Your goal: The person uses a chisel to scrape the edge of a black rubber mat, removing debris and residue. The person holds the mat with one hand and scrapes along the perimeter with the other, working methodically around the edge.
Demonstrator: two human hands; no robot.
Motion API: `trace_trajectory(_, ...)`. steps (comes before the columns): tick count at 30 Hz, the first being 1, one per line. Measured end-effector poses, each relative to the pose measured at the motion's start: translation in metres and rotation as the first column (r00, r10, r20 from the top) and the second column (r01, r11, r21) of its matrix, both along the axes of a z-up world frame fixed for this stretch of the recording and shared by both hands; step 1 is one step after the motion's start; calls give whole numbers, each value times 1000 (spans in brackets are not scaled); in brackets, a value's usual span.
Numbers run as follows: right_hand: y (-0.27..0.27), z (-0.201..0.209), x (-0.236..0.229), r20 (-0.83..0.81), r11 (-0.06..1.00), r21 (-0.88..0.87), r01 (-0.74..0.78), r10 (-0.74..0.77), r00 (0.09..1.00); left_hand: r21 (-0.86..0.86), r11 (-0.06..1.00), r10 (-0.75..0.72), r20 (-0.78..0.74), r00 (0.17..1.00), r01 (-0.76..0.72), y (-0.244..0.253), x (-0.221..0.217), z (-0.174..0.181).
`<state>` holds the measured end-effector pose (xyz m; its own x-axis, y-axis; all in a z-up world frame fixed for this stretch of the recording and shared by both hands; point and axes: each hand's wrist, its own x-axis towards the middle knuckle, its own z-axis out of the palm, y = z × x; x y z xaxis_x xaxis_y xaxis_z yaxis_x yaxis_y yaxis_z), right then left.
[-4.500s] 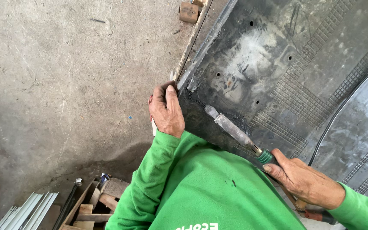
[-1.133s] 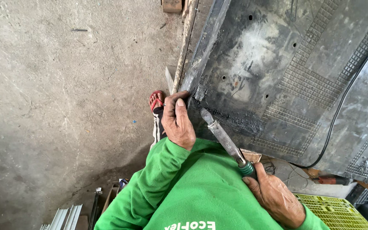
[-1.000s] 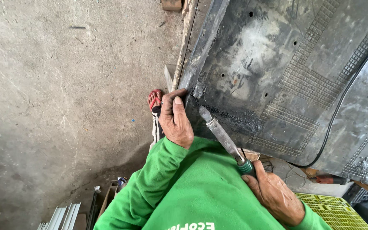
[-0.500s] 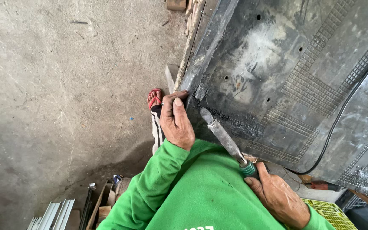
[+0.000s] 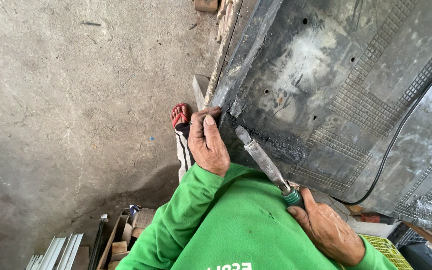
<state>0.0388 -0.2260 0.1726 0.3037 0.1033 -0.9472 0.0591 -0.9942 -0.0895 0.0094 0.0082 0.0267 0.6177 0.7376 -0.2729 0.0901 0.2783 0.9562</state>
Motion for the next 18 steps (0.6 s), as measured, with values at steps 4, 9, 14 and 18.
trace_trajectory(4, 1, 0, 2, 10, 1000, 6, -17, 17, 1000, 22, 1000, 2, -43, 999, -1, 0, 0, 1)
trace_trajectory(9, 0, 0, 4, -18, 999, -32, -29, 28, 999, 63, 998, -5, -18, 1000, 6, 1, 0, 2)
trace_trajectory(14, -4, -4, 5, -72, 998, -59, -11, 7, 997, 58, 998, -9, -30, 1000, 10, 1, 1, 1)
trace_trajectory(18, -8, -6, 5, -51, 999, -20, -30, 29, 998, 57, 998, -8, -27, 1000, 10, 1, 1, 0)
